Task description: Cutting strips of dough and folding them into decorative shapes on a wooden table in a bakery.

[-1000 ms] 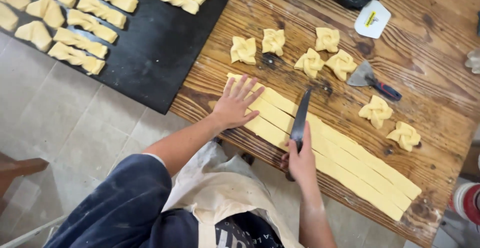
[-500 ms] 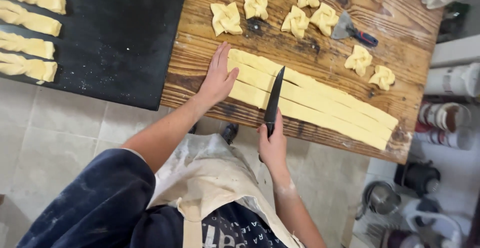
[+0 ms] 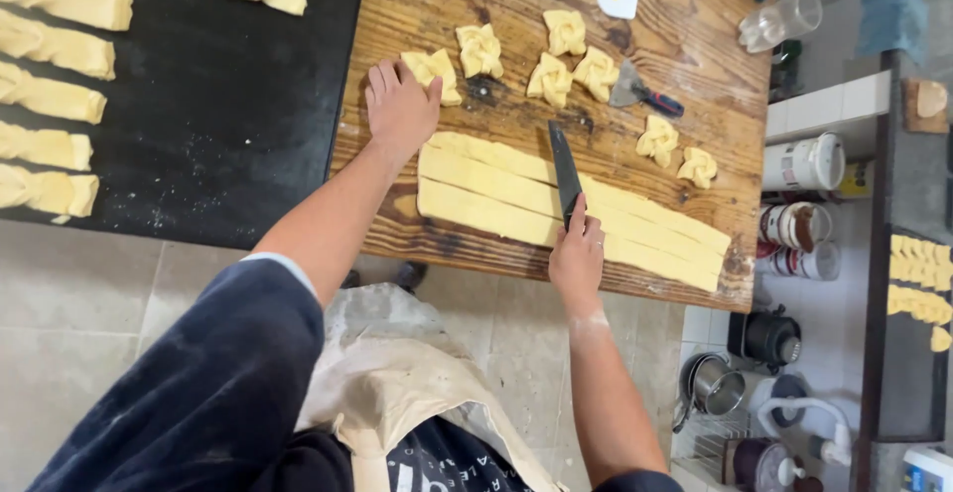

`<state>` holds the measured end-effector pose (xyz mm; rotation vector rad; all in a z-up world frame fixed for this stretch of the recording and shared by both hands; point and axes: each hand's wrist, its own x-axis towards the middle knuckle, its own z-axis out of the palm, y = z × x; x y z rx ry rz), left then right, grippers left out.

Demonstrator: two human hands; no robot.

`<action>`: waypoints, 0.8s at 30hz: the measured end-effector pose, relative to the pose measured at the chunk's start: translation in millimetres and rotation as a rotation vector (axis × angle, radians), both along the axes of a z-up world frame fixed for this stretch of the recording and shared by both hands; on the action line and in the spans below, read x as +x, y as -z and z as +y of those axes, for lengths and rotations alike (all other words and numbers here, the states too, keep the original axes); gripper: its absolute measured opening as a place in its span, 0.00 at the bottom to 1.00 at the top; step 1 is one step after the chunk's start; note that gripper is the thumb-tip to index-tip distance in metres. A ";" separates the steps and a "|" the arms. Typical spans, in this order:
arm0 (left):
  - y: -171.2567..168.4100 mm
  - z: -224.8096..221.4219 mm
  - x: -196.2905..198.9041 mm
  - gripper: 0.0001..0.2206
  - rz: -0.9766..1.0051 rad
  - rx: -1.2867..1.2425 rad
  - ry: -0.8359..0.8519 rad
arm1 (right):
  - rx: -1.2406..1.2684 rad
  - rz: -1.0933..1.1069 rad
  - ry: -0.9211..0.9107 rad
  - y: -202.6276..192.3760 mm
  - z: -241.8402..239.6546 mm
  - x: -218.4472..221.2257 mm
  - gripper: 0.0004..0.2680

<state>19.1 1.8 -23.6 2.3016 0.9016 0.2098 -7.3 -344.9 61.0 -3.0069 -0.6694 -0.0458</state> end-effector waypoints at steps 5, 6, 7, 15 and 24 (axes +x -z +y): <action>-1.3 -2.9 33.1 0.33 0.083 0.031 -0.168 | -0.033 -0.044 0.114 26.7 6.0 55.2 0.26; -8.9 0.5 33.2 0.28 0.001 -0.105 -0.146 | 0.052 -0.046 0.069 29.8 17.9 67.8 0.26; -16.9 3.4 32.9 0.26 -0.082 -0.240 -0.124 | 0.137 -0.048 0.025 32.4 29.6 79.6 0.27; 17.4 47.1 -14.4 0.31 -0.528 -0.719 -0.155 | 0.461 0.217 -0.135 25.8 193.9 173.6 0.19; -20.1 213.1 -149.0 0.33 -0.510 -0.844 -0.410 | 0.339 0.401 0.094 84.6 263.2 225.6 0.20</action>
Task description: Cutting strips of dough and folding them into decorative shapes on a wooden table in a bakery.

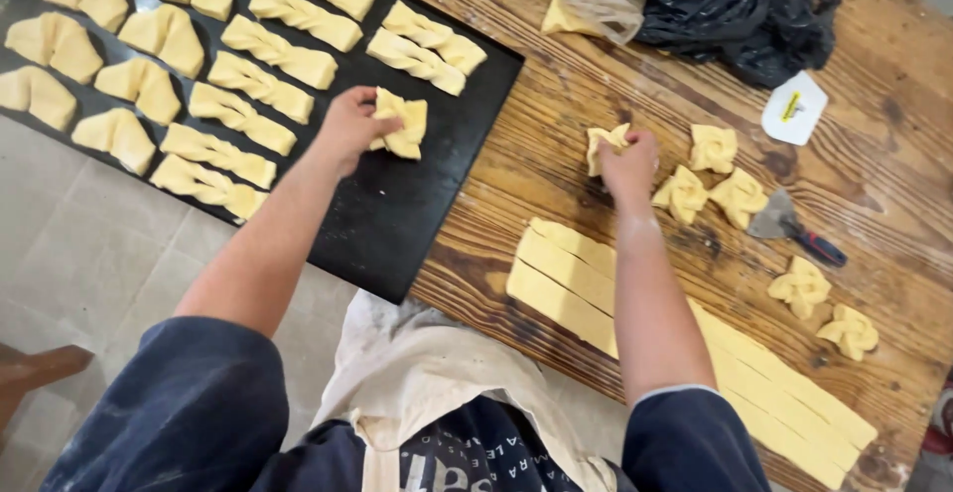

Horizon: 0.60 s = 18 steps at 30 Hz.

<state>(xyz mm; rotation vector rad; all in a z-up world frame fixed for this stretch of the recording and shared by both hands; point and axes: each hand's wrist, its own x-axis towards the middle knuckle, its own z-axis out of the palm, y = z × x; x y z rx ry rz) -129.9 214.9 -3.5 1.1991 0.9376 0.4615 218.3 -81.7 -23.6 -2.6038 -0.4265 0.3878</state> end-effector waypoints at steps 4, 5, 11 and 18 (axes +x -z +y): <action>-16.0 57.5 -5.2 0.34 0.089 -0.024 0.077 | 0.352 0.201 0.018 -32.5 -6.4 -32.4 0.27; -10.6 71.6 -4.9 0.34 0.086 -0.034 0.094 | 0.343 0.196 0.035 -53.6 5.2 -58.1 0.27; -5.4 105.6 1.6 0.32 0.099 -0.023 0.259 | 0.708 0.304 0.069 -87.1 110.8 -177.8 0.21; -18.8 106.5 4.5 0.28 0.392 0.288 0.451 | 0.512 0.398 0.008 -51.5 193.6 -219.2 0.21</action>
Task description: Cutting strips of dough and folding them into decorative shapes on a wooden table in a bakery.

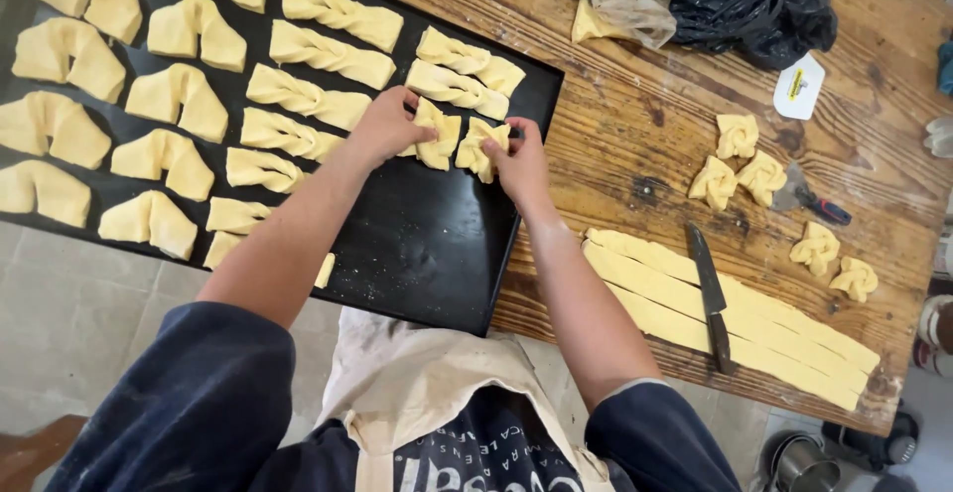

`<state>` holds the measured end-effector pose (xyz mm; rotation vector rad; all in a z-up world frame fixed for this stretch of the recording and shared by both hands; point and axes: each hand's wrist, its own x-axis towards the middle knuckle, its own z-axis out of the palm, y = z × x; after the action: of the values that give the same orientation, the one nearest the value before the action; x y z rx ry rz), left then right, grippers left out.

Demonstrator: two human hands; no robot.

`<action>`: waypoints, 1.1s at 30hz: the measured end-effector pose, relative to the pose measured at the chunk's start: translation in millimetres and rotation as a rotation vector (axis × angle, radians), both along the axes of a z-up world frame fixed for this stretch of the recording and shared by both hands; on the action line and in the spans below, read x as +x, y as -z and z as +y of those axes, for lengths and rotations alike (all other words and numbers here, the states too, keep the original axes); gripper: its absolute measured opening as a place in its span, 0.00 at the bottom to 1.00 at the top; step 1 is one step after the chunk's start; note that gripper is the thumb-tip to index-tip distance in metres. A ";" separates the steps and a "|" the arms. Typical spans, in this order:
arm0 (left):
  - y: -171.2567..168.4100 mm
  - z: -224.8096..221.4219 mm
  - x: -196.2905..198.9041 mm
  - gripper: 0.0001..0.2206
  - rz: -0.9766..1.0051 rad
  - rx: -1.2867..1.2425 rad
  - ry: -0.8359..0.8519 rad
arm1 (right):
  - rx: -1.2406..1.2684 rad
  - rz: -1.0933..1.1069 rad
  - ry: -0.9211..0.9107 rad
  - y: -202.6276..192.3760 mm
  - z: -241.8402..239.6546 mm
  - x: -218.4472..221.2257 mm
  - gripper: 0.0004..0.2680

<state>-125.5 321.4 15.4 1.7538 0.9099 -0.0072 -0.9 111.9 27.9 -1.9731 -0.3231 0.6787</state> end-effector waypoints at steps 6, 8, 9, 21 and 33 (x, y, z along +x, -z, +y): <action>-36.3 -3.5 -5.4 0.29 0.084 0.516 0.180 | -0.189 -0.612 -0.069 -8.8 -14.7 10.0 0.22; -56.4 -10.9 -21.3 0.31 0.067 0.593 0.236 | -0.170 -0.628 0.009 -6.7 -46.1 41.0 0.16; -60.2 -14.7 -34.0 0.29 -0.179 0.594 0.218 | -0.194 -0.736 0.045 -15.0 -68.5 59.3 0.14; -61.4 -136.0 -74.4 0.12 -0.174 -0.098 0.097 | -0.713 -0.268 0.458 68.7 -309.0 248.2 0.28; -32.4 -255.9 109.8 0.20 -0.464 -0.872 -0.160 | 0.495 0.216 0.151 42.1 -327.5 212.4 0.21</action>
<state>-15.6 65.5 47.8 0.8157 0.5642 0.0910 211.5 -215.6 -14.2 -1.4240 -0.1845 0.6359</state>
